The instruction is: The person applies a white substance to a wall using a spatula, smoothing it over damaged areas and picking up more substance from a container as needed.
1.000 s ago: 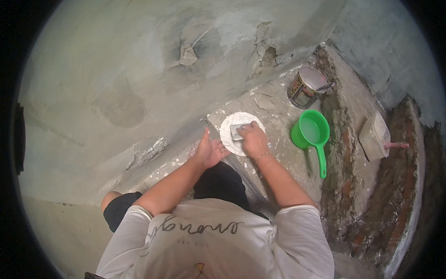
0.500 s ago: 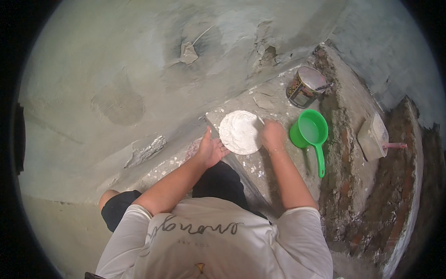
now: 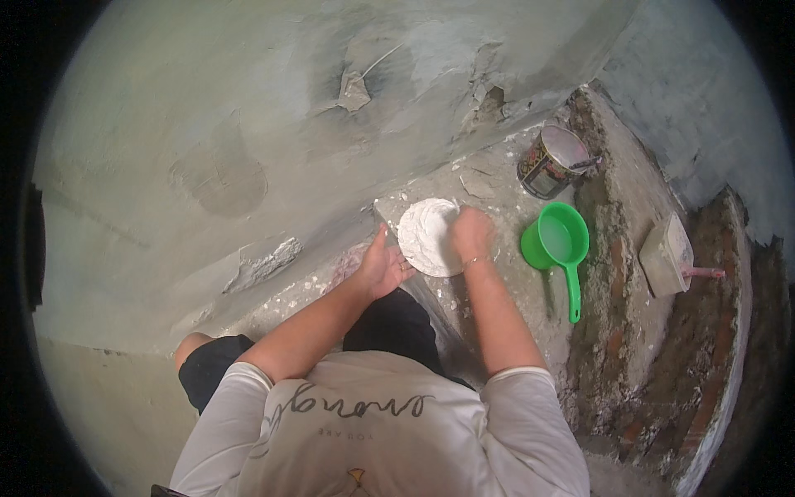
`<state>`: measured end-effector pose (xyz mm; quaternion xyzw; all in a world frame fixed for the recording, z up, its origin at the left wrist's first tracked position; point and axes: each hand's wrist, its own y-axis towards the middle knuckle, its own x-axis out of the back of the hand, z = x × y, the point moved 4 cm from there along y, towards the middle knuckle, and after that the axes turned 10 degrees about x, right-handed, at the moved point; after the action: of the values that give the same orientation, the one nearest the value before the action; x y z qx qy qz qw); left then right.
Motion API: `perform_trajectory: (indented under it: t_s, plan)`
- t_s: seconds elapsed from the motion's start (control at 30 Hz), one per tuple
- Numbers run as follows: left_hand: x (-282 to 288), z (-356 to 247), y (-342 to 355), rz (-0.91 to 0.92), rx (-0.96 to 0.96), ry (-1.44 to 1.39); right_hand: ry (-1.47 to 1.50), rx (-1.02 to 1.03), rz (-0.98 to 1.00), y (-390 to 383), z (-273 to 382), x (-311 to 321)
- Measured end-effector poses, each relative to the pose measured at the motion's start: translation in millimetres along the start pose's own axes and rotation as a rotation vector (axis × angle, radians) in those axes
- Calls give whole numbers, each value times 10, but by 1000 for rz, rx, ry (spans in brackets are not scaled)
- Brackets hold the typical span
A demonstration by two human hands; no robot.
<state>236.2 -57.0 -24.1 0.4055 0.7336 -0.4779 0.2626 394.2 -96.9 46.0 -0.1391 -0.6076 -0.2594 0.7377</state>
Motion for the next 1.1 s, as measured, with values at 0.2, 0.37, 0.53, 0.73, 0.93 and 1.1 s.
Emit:
perform_trajectory:
  t_s: [0.2,0.37,0.53,0.73,0.93,1.1]
  plan:
    - [16,30,79,81,57,-2,-161,170,40,-103,165,-277]
    - [118,40,110,16,111,10,-9,273,19,-312,418,-311]
    - [129,-14,36,167,80,129,409,60,-66,-115,-101,-351]
    - [240,-117,-209,-113,90,11,1699,-548,118,-101,-552,-458]
    - [650,-206,-694,-237,61,295,2124,-355,239,-92,-56,-160]
    - [554,-431,-1353,-308,-61,1070,2275,-136,241,-41,598,568]
